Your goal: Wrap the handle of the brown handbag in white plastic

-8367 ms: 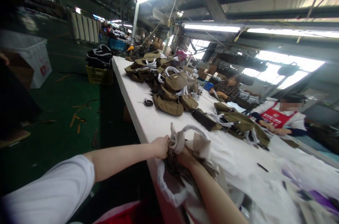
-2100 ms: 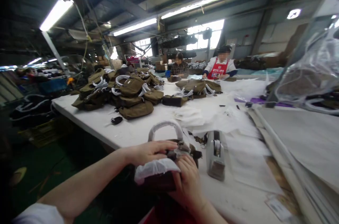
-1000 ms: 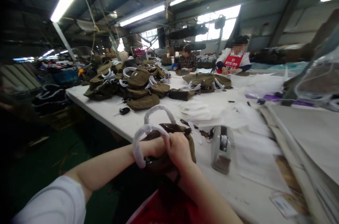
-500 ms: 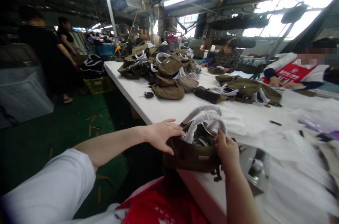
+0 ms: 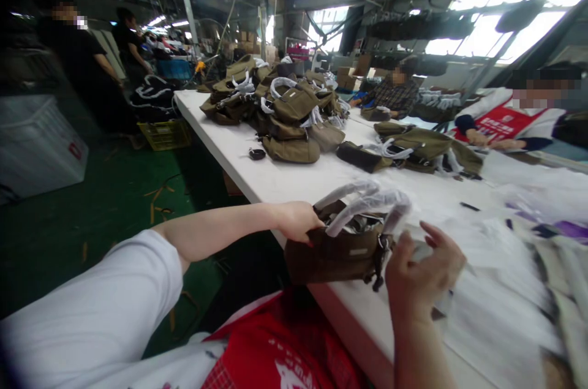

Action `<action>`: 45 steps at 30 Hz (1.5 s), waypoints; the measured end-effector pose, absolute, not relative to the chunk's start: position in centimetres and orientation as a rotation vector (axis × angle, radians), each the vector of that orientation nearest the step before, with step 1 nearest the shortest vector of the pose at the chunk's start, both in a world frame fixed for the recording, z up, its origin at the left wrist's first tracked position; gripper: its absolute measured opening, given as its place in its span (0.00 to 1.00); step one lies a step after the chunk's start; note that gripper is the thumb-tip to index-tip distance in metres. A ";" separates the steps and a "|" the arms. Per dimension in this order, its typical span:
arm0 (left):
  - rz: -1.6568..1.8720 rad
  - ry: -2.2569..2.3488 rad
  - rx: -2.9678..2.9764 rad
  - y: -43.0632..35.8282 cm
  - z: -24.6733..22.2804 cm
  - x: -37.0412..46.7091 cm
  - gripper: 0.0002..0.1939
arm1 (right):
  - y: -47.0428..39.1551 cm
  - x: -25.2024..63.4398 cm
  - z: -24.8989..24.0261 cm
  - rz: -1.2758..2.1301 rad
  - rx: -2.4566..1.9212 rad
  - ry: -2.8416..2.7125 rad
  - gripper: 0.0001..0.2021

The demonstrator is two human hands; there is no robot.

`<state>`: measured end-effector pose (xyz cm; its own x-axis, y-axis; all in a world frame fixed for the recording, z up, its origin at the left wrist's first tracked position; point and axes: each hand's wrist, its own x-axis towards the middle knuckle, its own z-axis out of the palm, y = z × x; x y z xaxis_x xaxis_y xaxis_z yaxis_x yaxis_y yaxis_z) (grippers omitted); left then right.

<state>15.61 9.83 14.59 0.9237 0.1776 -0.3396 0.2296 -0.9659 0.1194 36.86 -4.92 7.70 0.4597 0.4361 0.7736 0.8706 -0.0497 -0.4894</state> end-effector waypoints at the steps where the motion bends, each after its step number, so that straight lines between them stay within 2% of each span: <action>1: -0.501 0.302 2.919 9.7 14.7 15.7 0.22 | -5.5 35.8 8.3 -0.615 -1.613 -1.228 0.17; 5: -0.541 0.224 2.842 9.6 14.7 15.9 0.23 | -5.2 32.7 8.1 -0.424 -1.606 -1.739 0.11; 9: -0.633 0.191 2.719 10.6 13.7 16.6 0.23 | -1.6 32.4 6.0 -0.359 -1.812 -1.812 0.22; 13: -0.688 0.248 2.668 10.9 13.1 16.7 0.24 | 1.1 32.3 5.7 -0.373 -1.860 -1.765 0.23; 19: -0.354 0.274 2.886 9.2 14.2 13.4 0.28 | -1.0 31.8 5.6 -0.376 -1.745 -1.804 0.20; 23: -0.169 0.451 2.915 10.7 15.3 11.4 0.20 | -4.5 30.4 5.7 -0.296 -1.692 -1.817 0.09; 24: -0.169 0.480 2.859 11.4 15.7 11.2 0.20 | -5.5 29.9 6.0 -0.289 -1.658 -1.827 0.10; 28: -0.073 0.377 2.500 13.3 17.2 11.4 0.27 | -9.2 29.9 7.7 -0.522 -1.483 -1.763 0.22; 32: 0.089 0.414 2.130 13.1 18.1 13.3 0.18 | -10.4 34.5 8.1 -0.804 -1.742 -1.155 0.20; 33: 0.052 0.398 2.093 12.7 18.1 14.2 0.17 | -10.1 35.8 7.8 -0.761 -1.850 -1.047 0.22; 35: -0.100 0.308 2.118 11.8 17.9 16.3 0.18 | -9.2 38.1 6.9 -0.427 -2.042 -1.025 0.28; 37: -0.302 0.239 2.251 10.5 17.4 18.8 0.17 | -8.3 39.2 5.8 0.029 -2.093 -1.076 0.28; 39: -0.469 0.259 2.379 8.8 16.6 21.4 0.16 | -7.7 39.4 4.8 0.313 -2.008 -1.036 0.26; 41: -0.550 0.331 2.462 6.9 15.8 23.6 0.20 | -7.4 39.0 4.1 0.411 -1.888 -0.930 0.27; 44: -0.577 0.391 2.722 4.4 14.6 26.3 0.32 | -7.8 38.7 3.7 0.509 -1.765 -0.865 0.27; 45: -0.549 0.372 2.774 3.9 14.2 27.0 0.30 | -8.1 38.7 3.8 0.501 -1.739 -0.885 0.26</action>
<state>27.04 3.89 14.20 0.8940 0.1937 -0.4041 0.3036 -0.9251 0.2282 38.70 -8.07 3.76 0.6361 0.7663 0.0899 0.3173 -0.1536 -0.9358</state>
